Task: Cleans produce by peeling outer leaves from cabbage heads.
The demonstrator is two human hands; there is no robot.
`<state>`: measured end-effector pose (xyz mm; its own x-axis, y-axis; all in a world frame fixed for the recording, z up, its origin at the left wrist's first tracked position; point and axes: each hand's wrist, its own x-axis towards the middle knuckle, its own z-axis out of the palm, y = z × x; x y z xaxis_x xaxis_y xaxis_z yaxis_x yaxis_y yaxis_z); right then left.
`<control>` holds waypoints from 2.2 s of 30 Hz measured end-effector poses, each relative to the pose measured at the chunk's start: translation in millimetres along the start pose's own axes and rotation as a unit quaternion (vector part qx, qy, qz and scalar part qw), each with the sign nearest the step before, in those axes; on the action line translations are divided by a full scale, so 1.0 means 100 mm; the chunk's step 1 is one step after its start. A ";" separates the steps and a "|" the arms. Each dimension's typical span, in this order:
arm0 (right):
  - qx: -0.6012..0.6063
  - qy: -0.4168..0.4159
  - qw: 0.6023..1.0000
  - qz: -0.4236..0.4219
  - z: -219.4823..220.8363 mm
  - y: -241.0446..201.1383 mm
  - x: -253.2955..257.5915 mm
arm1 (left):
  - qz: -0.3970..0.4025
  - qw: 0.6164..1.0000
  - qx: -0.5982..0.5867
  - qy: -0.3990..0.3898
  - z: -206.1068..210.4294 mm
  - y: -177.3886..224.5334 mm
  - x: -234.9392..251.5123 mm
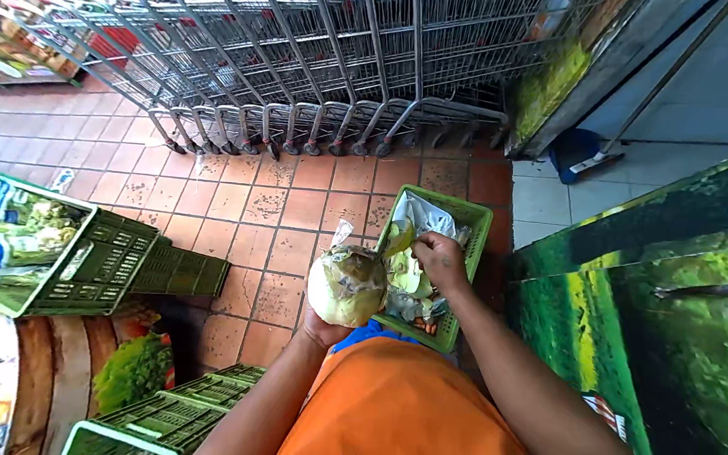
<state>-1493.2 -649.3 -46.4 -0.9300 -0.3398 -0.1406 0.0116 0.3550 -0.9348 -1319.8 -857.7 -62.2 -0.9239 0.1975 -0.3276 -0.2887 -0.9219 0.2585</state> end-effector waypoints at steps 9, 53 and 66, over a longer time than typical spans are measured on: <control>-0.116 -0.144 0.974 0.131 0.10 0.62 0.23 | 0.032 0.997 0.049 0.055 0.04 0.02 -0.07; -0.245 -0.045 0.900 -0.357 0.11 -0.41 -0.64 | 0.097 0.944 0.270 0.165 0.18 -0.01 -0.16; 0.007 -0.154 0.983 -0.096 -0.06 -0.23 -0.38 | 0.040 0.962 0.241 0.124 0.11 0.06 -0.24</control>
<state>-1460.6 -639.6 -17.5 -0.7606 -0.6472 -0.0519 -0.1455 0.2478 -0.9578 -1302.3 -864.7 -43.3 -0.8767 -0.0082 -0.4809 -0.3580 -0.6566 0.6638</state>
